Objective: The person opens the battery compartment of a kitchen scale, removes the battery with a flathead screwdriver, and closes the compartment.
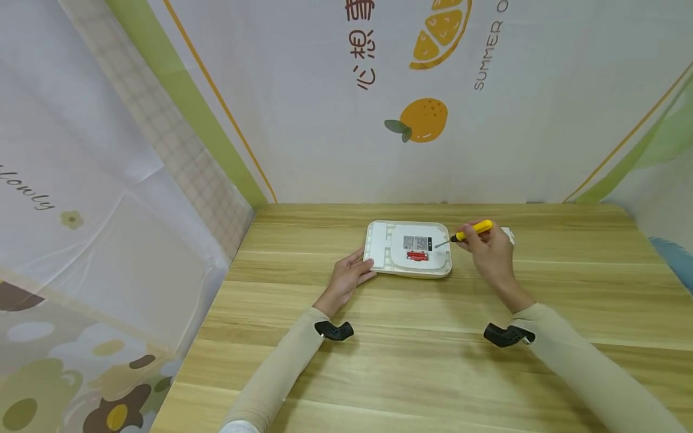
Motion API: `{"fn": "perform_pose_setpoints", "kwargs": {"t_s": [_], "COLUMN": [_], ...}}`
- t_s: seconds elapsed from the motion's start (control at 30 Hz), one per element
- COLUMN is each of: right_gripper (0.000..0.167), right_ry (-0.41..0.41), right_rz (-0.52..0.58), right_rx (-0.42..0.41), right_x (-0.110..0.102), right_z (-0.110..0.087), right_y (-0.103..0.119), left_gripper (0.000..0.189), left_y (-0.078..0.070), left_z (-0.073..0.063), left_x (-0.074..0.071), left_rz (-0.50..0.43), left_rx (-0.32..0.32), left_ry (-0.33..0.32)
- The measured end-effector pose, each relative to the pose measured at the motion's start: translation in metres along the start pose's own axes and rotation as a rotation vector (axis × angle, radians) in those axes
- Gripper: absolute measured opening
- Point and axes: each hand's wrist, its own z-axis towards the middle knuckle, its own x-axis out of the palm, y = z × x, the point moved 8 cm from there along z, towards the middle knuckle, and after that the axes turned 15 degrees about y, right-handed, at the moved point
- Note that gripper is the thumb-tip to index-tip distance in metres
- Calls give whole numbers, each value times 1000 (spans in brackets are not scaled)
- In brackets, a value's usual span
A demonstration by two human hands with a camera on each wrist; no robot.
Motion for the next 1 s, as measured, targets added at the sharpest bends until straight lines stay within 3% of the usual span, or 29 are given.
{"fn": "perform_pose_setpoints", "kwargs": {"t_s": [0.4,1.0], "right_gripper": [40,41], "right_ry": [18,7], "right_rz": [44,-50], "right_rx": [91,146], "right_x": [14,21], "right_z": [3,1], "right_y": [-18,-16], "left_gripper": [56,55], "left_y": [0,-1], "left_z": [1,0], "left_x": [0,0], "left_rz": [7,12], "left_rx": [10,9], "left_ry": [10,0]}}
